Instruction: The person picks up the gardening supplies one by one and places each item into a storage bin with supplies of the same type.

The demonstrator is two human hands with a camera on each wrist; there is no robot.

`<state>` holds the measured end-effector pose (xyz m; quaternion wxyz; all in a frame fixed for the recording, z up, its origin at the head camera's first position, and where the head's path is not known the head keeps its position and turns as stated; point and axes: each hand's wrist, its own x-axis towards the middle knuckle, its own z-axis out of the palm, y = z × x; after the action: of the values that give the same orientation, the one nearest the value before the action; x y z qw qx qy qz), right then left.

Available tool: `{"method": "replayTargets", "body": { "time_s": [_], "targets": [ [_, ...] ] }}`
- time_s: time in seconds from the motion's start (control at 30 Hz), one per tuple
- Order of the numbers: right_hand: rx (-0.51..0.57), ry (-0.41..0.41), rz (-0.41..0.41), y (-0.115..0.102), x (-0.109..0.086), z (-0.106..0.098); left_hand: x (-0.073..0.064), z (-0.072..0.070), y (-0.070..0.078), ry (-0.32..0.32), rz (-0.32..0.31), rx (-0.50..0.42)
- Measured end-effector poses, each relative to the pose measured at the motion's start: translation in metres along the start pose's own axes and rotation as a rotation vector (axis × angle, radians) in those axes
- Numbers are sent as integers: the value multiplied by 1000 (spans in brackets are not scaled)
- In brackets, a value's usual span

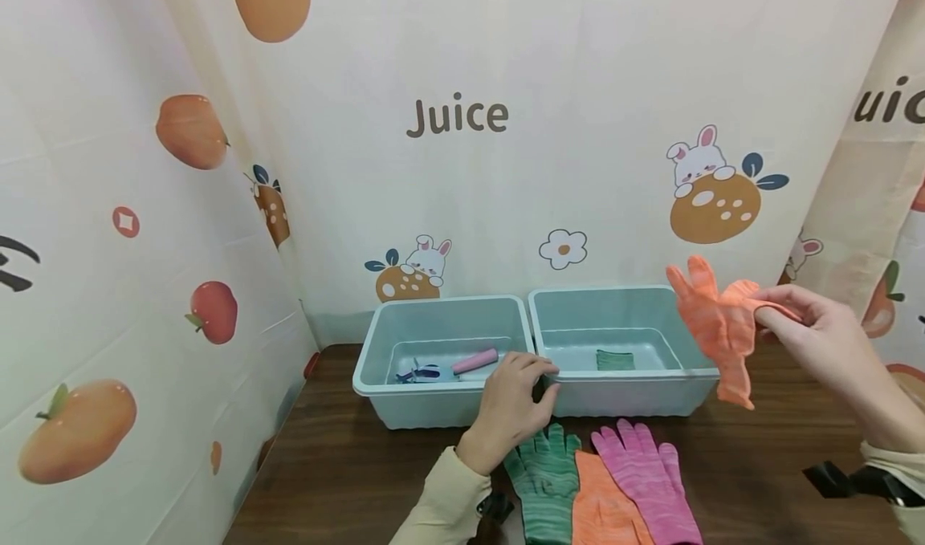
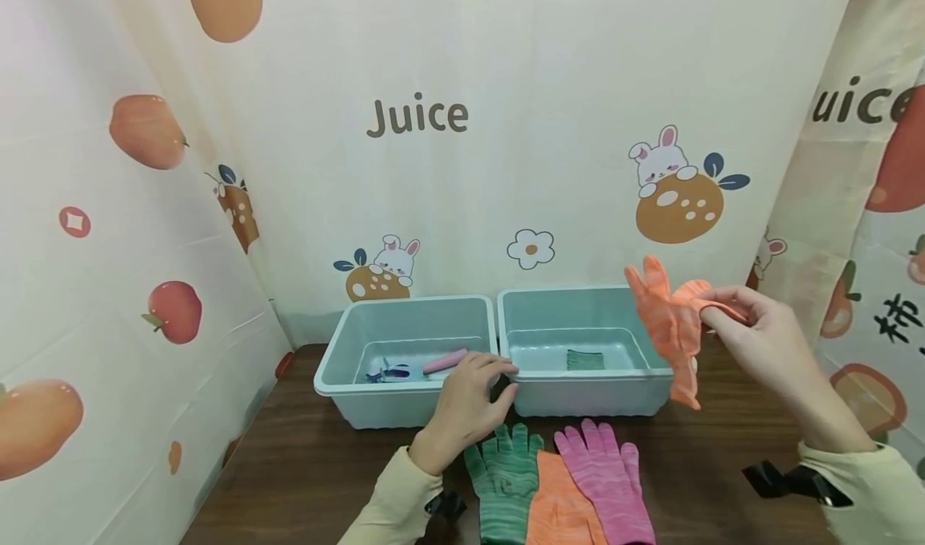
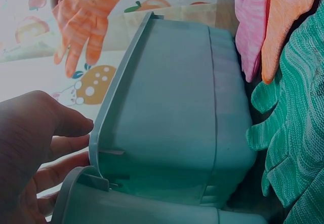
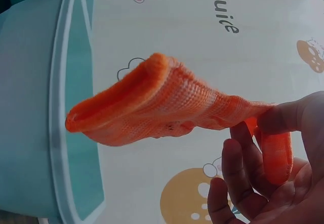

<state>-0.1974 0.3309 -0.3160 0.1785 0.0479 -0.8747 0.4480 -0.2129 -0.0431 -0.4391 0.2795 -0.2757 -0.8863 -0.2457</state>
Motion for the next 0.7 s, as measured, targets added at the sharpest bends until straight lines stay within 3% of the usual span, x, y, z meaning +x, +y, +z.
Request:
{"method": "replayTargets", "body": {
  "time_s": [0.17,0.5,0.7],
  "targets": [
    [54,-25,7,-5,17,2,0,1,0,-2,-2,1],
    [24,-102,-12,-1,51,15,1,2,0,12,5,0],
    [-17,-130,43,4,63,24,1,2,0,12,0,-5]
  ]
}}
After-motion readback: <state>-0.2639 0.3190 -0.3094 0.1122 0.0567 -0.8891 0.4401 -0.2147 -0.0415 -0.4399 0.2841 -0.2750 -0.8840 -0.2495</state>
